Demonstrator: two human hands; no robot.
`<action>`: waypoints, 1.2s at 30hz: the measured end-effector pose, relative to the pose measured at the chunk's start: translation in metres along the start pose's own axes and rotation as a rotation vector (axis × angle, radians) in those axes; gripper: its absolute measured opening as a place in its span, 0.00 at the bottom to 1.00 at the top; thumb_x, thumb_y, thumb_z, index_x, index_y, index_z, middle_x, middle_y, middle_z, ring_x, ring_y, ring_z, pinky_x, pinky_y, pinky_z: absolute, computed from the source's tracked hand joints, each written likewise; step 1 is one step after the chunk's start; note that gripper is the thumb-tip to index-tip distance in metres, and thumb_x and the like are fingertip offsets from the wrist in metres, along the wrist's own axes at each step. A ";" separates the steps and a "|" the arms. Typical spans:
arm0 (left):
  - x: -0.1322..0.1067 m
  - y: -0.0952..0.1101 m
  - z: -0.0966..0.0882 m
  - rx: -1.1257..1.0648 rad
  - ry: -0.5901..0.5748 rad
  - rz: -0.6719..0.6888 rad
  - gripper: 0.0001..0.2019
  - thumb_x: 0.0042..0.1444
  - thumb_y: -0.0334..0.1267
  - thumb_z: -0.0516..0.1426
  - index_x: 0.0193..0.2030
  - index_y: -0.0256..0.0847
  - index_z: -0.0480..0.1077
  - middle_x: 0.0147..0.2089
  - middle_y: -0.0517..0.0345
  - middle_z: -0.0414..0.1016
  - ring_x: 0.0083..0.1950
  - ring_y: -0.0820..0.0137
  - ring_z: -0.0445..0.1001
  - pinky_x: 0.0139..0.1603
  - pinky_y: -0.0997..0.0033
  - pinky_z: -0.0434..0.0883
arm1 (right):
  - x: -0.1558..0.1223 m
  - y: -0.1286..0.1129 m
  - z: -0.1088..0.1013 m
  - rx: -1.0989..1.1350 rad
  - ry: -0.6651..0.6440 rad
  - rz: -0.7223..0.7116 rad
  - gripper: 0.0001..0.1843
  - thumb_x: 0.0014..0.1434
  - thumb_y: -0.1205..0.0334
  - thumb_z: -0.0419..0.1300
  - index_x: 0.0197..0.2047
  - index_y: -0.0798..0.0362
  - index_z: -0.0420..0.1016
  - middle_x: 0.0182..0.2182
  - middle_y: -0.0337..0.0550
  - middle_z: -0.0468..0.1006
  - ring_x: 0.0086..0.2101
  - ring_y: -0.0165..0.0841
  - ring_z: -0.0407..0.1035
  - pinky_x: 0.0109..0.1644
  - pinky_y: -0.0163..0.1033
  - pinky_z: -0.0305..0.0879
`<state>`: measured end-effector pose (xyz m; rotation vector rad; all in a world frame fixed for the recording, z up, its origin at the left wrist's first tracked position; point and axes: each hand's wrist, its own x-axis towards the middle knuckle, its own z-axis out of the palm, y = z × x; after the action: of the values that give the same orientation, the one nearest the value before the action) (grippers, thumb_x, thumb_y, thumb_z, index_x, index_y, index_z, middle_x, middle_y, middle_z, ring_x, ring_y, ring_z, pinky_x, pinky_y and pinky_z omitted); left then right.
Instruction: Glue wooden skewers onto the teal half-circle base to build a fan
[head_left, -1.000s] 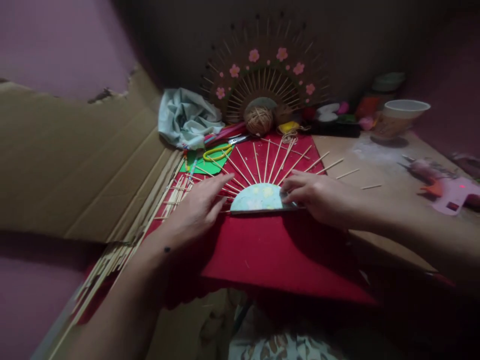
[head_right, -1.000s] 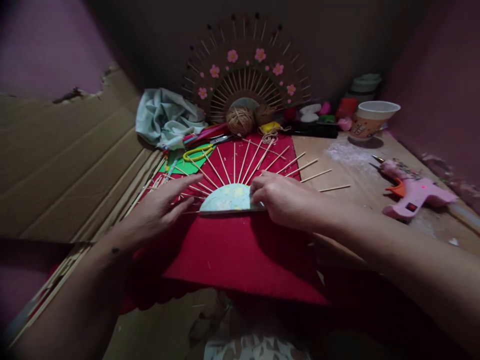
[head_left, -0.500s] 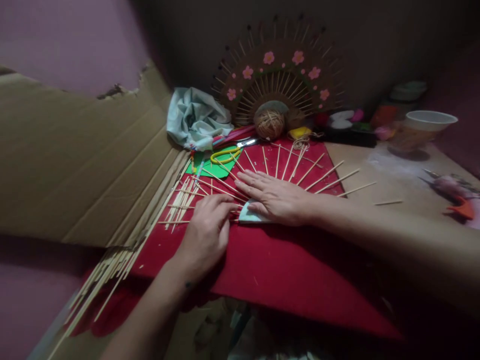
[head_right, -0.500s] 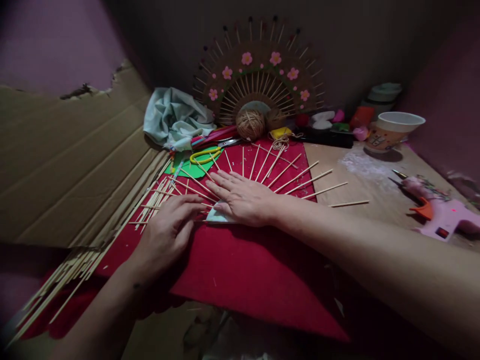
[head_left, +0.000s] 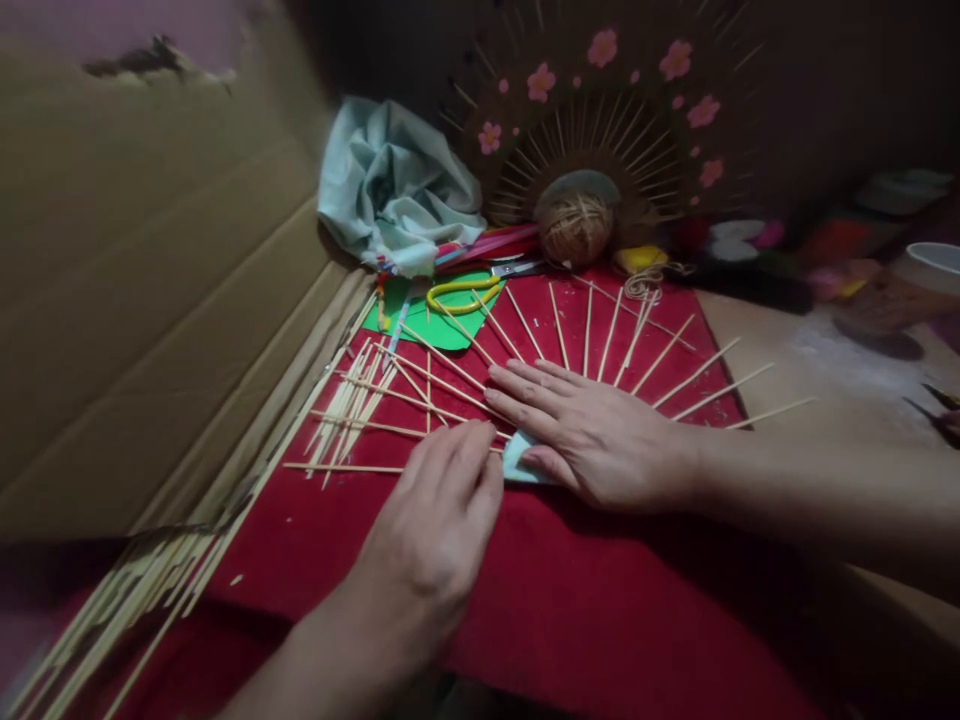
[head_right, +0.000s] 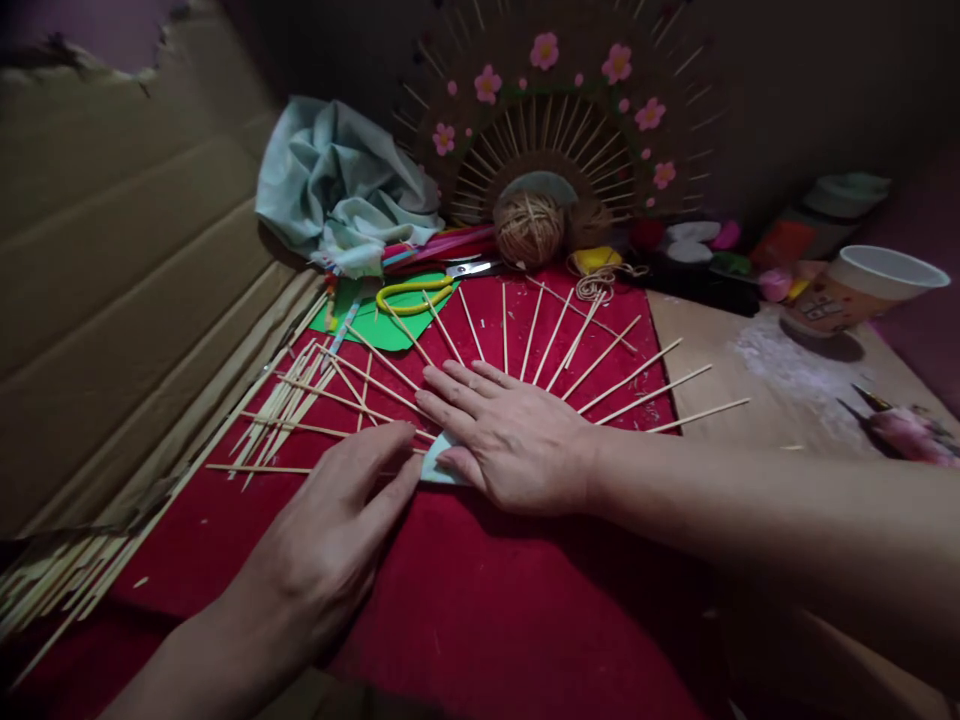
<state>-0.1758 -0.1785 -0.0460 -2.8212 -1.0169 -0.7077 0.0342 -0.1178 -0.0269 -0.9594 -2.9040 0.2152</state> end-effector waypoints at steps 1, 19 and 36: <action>-0.002 0.001 0.001 0.016 -0.012 0.018 0.18 0.59 0.23 0.47 0.55 0.20 0.64 0.55 0.28 0.65 0.57 0.49 0.64 0.53 0.44 0.69 | 0.000 0.000 0.000 0.004 0.001 -0.003 0.32 0.65 0.54 0.47 0.68 0.61 0.51 0.68 0.56 0.48 0.67 0.44 0.40 0.69 0.53 0.41; -0.005 -0.006 -0.006 0.096 0.101 -0.187 0.16 0.58 0.23 0.52 0.52 0.25 0.68 0.55 0.32 0.67 0.59 0.50 0.64 0.57 0.38 0.65 | 0.030 -0.009 -0.010 -0.091 -0.015 0.144 0.29 0.68 0.48 0.42 0.68 0.48 0.52 0.69 0.53 0.45 0.66 0.53 0.39 0.65 0.63 0.43; -0.015 -0.004 0.000 -0.031 0.177 -0.305 0.19 0.57 0.24 0.52 0.57 0.30 0.61 0.60 0.37 0.65 0.65 0.52 0.60 0.62 0.47 0.65 | 0.041 -0.022 0.003 -0.136 0.047 0.009 0.33 0.64 0.54 0.49 0.68 0.58 0.49 0.67 0.56 0.50 0.66 0.51 0.42 0.66 0.60 0.42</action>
<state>-0.1879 -0.1843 -0.0527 -2.5950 -1.4281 -0.9867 -0.0123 -0.1111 -0.0249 -0.9829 -2.9031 -0.0044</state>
